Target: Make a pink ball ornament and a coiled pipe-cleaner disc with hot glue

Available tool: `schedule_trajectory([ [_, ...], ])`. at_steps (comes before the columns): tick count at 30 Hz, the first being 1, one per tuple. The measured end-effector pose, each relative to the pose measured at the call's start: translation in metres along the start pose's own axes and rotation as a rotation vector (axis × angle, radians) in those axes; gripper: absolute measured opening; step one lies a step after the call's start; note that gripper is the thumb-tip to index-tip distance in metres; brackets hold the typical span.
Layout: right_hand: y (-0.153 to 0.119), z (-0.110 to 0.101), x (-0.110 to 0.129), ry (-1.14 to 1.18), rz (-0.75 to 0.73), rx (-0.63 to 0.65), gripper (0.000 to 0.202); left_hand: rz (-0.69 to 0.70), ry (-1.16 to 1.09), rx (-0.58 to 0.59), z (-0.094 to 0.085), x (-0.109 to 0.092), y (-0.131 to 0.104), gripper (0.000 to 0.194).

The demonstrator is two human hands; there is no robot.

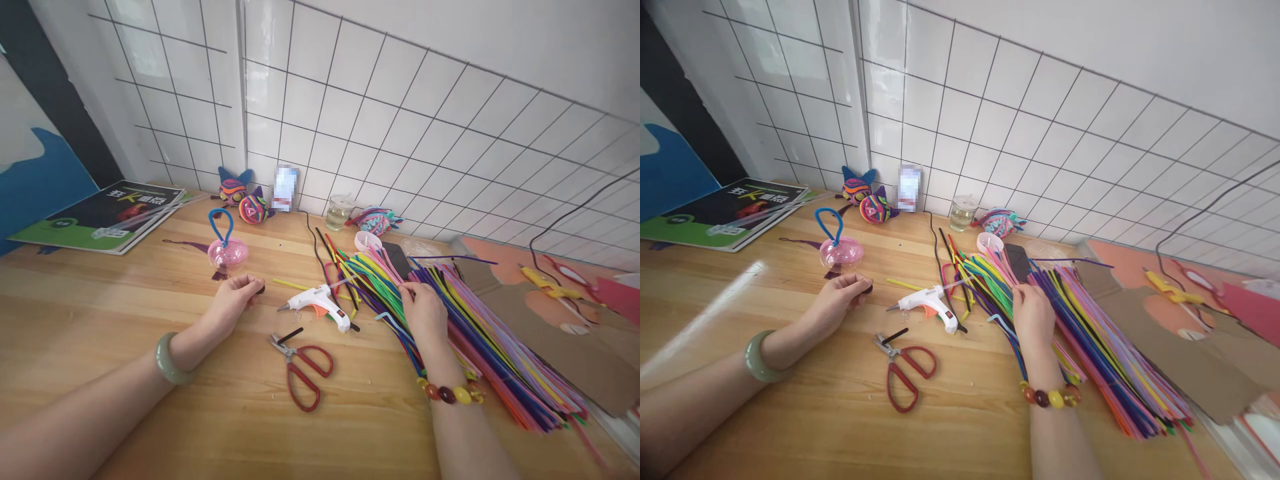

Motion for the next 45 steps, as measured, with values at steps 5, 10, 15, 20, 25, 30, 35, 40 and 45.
schedule_trajectory([
  [5, -0.002, 0.009, 0.014, 0.029, -0.139, 0.048, 0.022, 0.005, 0.012, 0.0, 0.0, -0.002, 0.0, 0.021],
  [10, -0.004, 0.016, 0.015, 0.001, -0.136, 0.079, 0.021, -0.003, 0.01, -0.006, 0.0, -0.003, -0.001, 0.021],
  [15, -0.004, 0.017, 0.015, -0.003, -0.125, 0.094, 0.021, -0.008, 0.013, -0.01, 0.0, -0.004, -0.002, 0.022],
  [20, -0.005, 0.017, 0.019, -0.01, -0.136, 0.117, 0.021, -0.007, -0.001, -0.005, 0.0, -0.004, -0.002, 0.022],
  [25, -0.006, 0.016, 0.02, 0.017, -0.14, 0.108, 0.02, -0.007, -0.001, -0.005, 0.001, -0.004, -0.002, 0.022],
  [30, -0.005, 0.014, 0.019, 0.052, -0.132, 0.041, 0.024, -0.013, -0.005, -0.002, 0.0, -0.003, -0.001, 0.022],
  [35, -0.005, 0.015, 0.02, 0.006, -0.112, 0.062, 0.028, -0.009, 0.003, -0.011, 0.0, -0.004, -0.001, 0.024],
  [40, -0.006, 0.018, 0.022, -0.081, -0.104, 0.119, 0.028, 0.005, -0.002, 0.001, 0.0, -0.004, -0.001, 0.023],
  [45, -0.008, 0.021, 0.023, -0.124, -0.109, 0.15, 0.029, -0.001, -0.006, 0.007, 0.001, -0.004, -0.001, 0.024],
])
Point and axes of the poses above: each hand's wrist, its own y-axis towards the middle knuckle, its own z-axis out of the palm, x = y × z, the point moved 7 cm from there along y, towards the middle knuckle, and after that the axes turned 15 degrees about y, right-handed, at the moved point
